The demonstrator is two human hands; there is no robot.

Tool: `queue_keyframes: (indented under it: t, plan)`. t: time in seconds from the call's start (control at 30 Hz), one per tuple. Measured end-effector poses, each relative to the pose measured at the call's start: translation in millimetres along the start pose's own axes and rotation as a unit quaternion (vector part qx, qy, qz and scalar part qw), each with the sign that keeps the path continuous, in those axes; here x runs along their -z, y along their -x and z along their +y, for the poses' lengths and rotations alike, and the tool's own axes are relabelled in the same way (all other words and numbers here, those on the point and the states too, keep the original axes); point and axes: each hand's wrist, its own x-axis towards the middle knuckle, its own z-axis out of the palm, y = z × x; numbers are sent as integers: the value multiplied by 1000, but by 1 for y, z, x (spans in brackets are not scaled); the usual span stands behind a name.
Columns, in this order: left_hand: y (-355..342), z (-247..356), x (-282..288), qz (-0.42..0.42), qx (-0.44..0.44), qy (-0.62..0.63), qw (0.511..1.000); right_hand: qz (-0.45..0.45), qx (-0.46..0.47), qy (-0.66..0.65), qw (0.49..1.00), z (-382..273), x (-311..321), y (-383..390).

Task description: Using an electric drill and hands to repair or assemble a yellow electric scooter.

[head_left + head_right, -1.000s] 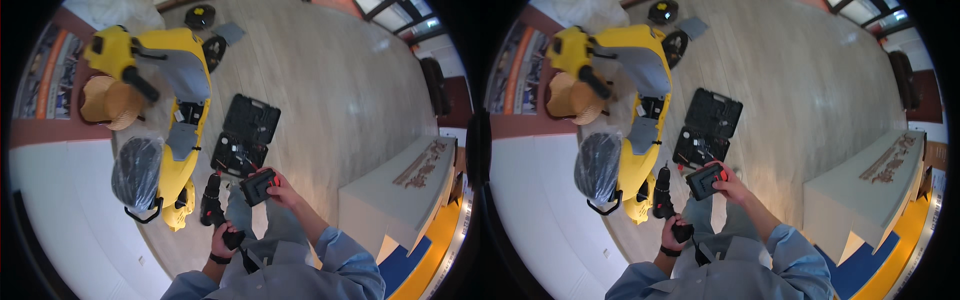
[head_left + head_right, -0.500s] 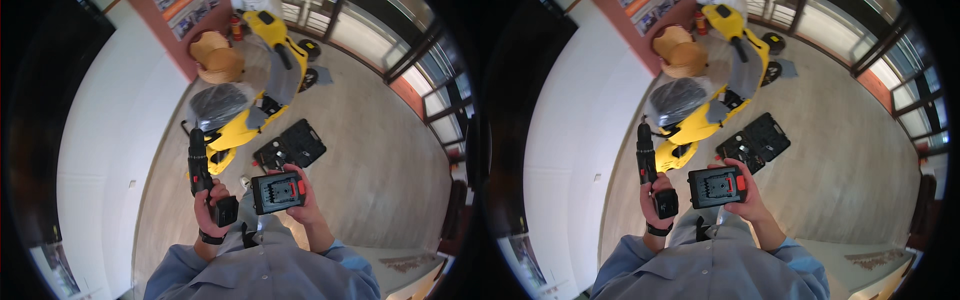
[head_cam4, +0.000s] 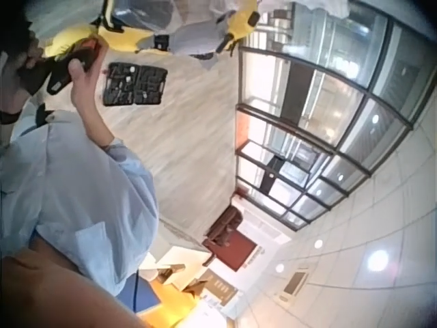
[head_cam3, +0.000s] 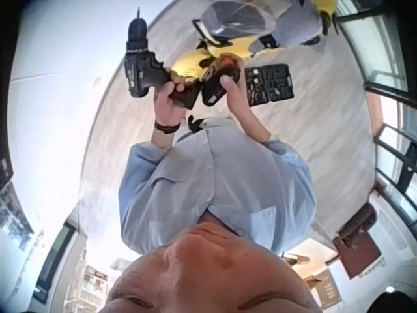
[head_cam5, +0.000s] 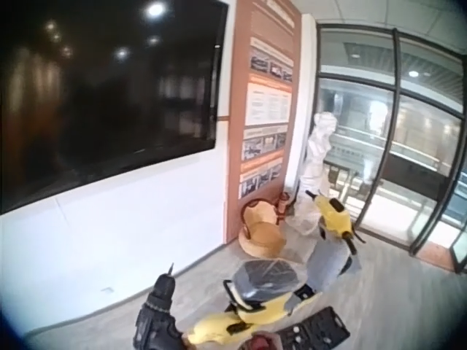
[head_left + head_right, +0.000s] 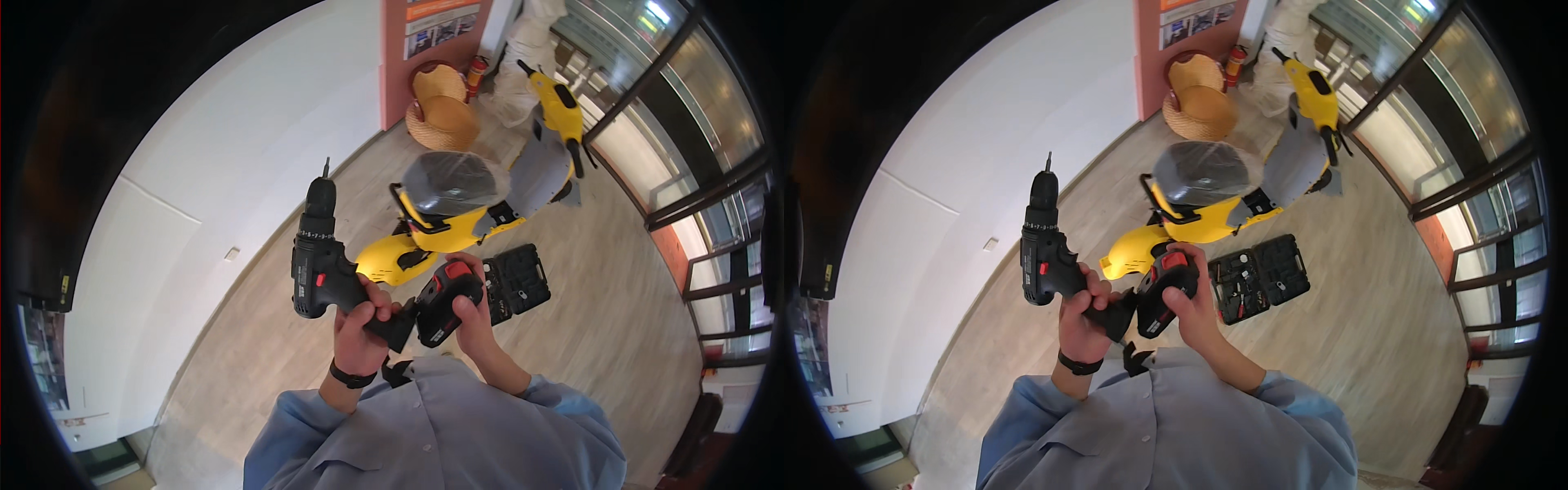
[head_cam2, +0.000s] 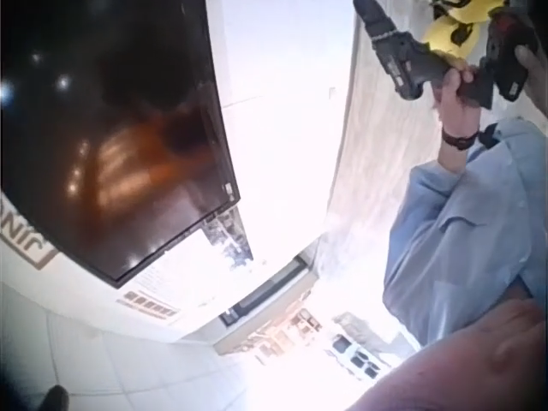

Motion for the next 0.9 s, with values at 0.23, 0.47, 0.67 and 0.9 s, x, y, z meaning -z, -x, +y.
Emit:
queue_keyframes:
  t: [0.23, 0.47, 0.67, 0.9]
  plan:
    - [-45, 121, 52, -11, -50, -167, 985, 28, -58, -17, 998, 44, -132, -79]
    - [-130, 171, 66, -2, 8, -133, 991, 41, -49, -43, 997, 63, -162, -156]
    - [-220, 177, 60, -39, 55, -218, 974, 157, -53, -163, 973, 99, -157, -212]
    - [-359, 160, 67, -118, 148, -302, 934, 233, -39, -272, 933, 122, -130, -311]
